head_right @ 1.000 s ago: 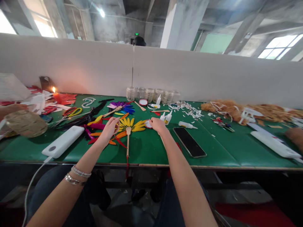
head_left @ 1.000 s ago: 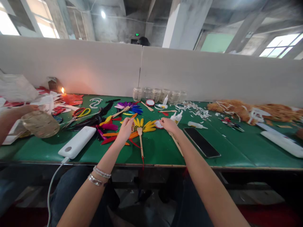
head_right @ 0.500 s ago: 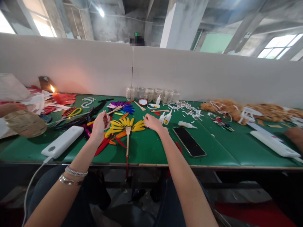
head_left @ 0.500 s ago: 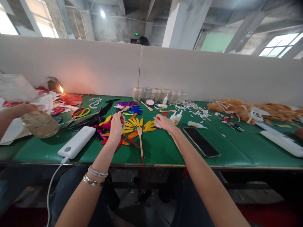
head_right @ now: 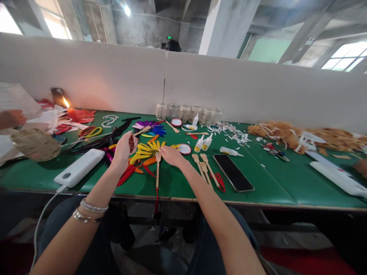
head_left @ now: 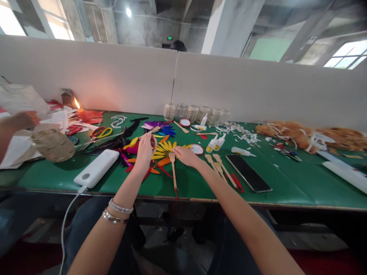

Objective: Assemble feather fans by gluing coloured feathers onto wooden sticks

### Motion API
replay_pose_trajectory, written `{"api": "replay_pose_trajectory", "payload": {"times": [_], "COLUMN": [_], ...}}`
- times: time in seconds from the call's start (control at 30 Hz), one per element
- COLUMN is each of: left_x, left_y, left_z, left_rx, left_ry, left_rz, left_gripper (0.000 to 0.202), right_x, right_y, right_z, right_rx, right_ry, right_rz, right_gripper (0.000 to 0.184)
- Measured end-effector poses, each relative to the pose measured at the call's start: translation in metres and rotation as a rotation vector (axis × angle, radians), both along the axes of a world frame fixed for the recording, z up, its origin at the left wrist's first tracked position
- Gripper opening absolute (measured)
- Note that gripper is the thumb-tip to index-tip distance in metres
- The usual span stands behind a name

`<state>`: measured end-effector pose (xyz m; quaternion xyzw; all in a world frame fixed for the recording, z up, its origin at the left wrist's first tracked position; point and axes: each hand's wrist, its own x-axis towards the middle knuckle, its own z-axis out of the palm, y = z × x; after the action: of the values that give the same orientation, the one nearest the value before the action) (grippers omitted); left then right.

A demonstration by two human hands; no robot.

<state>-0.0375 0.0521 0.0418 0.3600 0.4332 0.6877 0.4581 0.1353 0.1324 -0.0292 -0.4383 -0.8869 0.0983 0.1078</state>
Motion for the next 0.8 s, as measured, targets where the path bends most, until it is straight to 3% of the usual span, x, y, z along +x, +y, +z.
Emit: {"api": "replay_pose_trajectory", "payload": {"times": [0.23, 0.57, 0.8], "left_x": [0.0, 0.001, 0.001], "left_y": [0.0, 0.0, 0.0], "left_z": [0.003, 0.002, 0.0], "left_rx": [0.004, -0.015, 0.026], "left_ry": [-0.014, -0.013, -0.008], "left_rz": [-0.012, -0.016, -0.036], "left_gripper": [0.036, 0.037, 0.037], "right_x": [0.001, -0.011, -0.011], "right_y": [0.001, -0.012, -0.013], "right_z": [-0.002, 0.007, 0.009], "right_rx": [-0.005, 0.217, 0.21], "right_ry": [0.014, -0.071, -0.094], "right_rz": [-0.005, -0.067, -0.092], "right_gripper": [0.028, 0.027, 0.027]}}
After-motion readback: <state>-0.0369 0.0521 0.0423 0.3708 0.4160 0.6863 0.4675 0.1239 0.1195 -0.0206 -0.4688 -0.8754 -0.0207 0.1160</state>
